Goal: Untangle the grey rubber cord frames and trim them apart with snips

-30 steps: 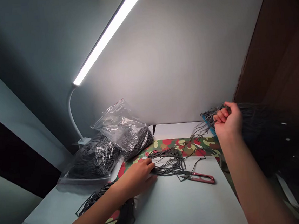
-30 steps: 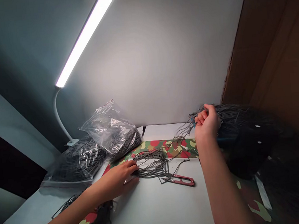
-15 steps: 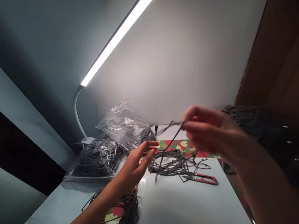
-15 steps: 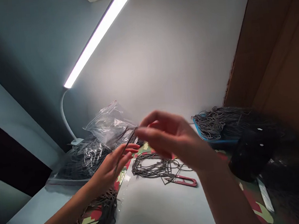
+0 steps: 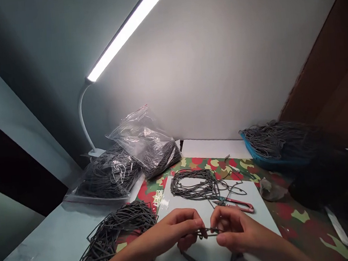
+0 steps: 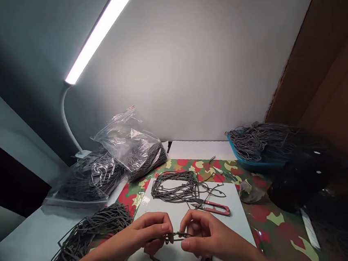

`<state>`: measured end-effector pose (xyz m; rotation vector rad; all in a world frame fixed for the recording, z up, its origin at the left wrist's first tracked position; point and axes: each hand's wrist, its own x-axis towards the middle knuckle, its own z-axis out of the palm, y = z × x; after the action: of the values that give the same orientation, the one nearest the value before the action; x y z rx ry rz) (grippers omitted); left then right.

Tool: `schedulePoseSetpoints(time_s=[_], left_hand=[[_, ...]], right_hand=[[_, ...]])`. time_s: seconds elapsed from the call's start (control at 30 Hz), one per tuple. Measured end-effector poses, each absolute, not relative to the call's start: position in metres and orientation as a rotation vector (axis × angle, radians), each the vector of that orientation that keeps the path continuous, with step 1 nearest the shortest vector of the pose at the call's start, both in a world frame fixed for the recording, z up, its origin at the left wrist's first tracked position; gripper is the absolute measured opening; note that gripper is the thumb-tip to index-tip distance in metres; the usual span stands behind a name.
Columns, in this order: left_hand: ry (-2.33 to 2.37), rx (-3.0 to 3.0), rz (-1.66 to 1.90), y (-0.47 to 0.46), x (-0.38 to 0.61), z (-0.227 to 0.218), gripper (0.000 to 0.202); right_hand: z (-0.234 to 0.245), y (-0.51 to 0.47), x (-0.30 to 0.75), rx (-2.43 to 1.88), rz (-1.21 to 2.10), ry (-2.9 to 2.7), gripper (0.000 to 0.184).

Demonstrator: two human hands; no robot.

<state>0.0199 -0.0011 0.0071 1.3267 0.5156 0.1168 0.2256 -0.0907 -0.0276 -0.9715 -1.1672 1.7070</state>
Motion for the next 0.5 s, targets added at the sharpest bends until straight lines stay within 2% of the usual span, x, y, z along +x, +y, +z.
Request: schedulePoseSetpoints(time_s=[0.5], left_hand=[[0.497,1.170,0.011,-0.006,0.013,0.000,0.033]], right_hand=[[-0.038,-0.099,0.233,-0.926,1.772,-0.979,0.037]])
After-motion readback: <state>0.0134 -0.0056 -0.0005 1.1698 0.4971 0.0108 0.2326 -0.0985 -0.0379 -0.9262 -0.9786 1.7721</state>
